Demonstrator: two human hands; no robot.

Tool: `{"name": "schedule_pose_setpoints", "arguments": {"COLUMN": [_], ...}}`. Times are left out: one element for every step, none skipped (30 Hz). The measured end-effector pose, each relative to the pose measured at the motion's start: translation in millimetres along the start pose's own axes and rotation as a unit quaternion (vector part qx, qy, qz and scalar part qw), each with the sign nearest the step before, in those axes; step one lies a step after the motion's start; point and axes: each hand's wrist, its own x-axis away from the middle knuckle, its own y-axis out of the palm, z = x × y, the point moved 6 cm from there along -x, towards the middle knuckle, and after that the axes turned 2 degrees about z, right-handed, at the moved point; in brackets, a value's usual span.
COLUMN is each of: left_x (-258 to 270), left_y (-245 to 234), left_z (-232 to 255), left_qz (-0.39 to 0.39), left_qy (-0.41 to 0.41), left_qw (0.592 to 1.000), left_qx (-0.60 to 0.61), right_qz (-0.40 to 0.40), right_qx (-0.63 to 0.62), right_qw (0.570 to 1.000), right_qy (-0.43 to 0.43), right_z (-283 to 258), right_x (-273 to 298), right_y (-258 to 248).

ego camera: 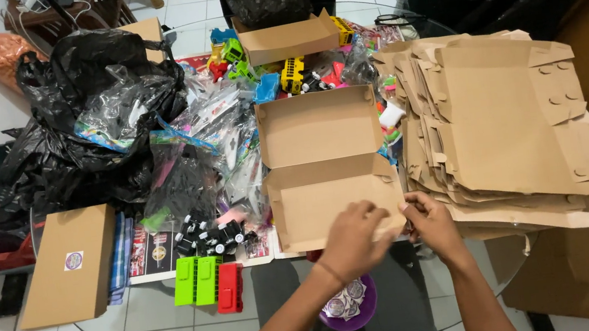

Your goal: Folding cardboard boxes and packing small toy buses into them at a workspace.

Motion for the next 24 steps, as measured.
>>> {"name": "schedule_pose_setpoints", "arguments": {"left_x": [-4,-8,-13,-18,-22,-25,-25,-25,-23,-25,-26,-28,-27,-26,-26,-26,-26,-26,-25,-25,-25,-26,-26,-26], "left_y": [7,16,25,22,23,24,28,34,39,31,23,16,18,17,17,16,14,12,15,17,18,16,13,11], "left_z": [3,7,10,12,13,15,12,9,5,10,15,20,19,17,14,13,11,9,5,1,-3,-2,-3,-3], "left_qz": [0.000,-0.020,-0.041,-0.041,-0.071,-0.100,-0.100,-0.114,-0.128,-0.130,-0.137,-0.143,-0.146,-0.136,-0.124,-0.125,-0.111,-0.096,-0.097,-0.080,-0.062,-0.062,-0.062,-0.063], "left_qy": [-0.001,0.000,0.003,0.004,-0.002,-0.008,-0.008,-0.015,-0.022,-0.023,-0.032,-0.041,-0.041,-0.057,-0.071,-0.071,-0.086,-0.100,-0.100,-0.107,-0.113,-0.113,-0.134,-0.155], "left_qw": [1.000,1.000,0.999,0.999,0.997,0.995,0.995,0.993,0.991,0.991,0.990,0.987,0.987,0.986,0.984,0.984,0.983,0.981,0.981,0.979,0.978,0.978,0.972,0.965], "left_qx": [0.001,-0.006,-0.012,-0.011,-0.005,0.002,0.001,-0.003,-0.009,-0.010,0.024,0.058,0.058,0.082,0.105,0.105,0.121,0.137,0.138,0.152,0.166,0.167,0.185,0.203], "right_qz": [-0.001,0.000,0.003,0.004,0.010,0.016,0.016,0.014,0.010,0.009,0.004,-0.002,-0.001,-0.005,-0.009,-0.009,-0.015,-0.020,-0.020,-0.021,-0.021,-0.021,-0.038,-0.054], "right_qx": [0.001,0.016,0.030,0.030,0.031,0.033,0.032,0.031,0.029,0.027,0.019,0.012,0.011,0.004,-0.002,-0.003,-0.015,-0.027,-0.027,-0.043,-0.059,-0.058,-0.076,-0.093], "right_qw": [1.000,1.000,0.999,0.999,0.999,0.999,0.999,0.999,1.000,1.000,1.000,1.000,1.000,1.000,1.000,1.000,1.000,0.999,0.999,0.999,0.998,0.998,0.996,0.994], "right_qy": [0.001,-0.006,-0.013,-0.013,-0.012,-0.011,-0.011,-0.006,0.000,0.002,-0.009,-0.020,-0.017,-0.016,-0.017,-0.016,-0.015,-0.014,-0.013,-0.011,-0.009,-0.009,0.001,0.010], "right_z": [1,1,1,1,2,2,-3,-8,-12,-3,5,14,14,15,14,13,11,10,9,8,7,4,1,-1], "right_x": [-1,-1,-2,-3,-3,-2,-1,1,3,-2,-6,-10,-9,-8,-8,-7,-4,-2,-1,0,1,3,5,8], "right_y": [-1,-2,-4,-6,-8,-11,-10,-10,-7,-8,-10,-11,-12,-12,-12,-12,-12,-12,-13,-13,-14,-16,-14,-12]}}
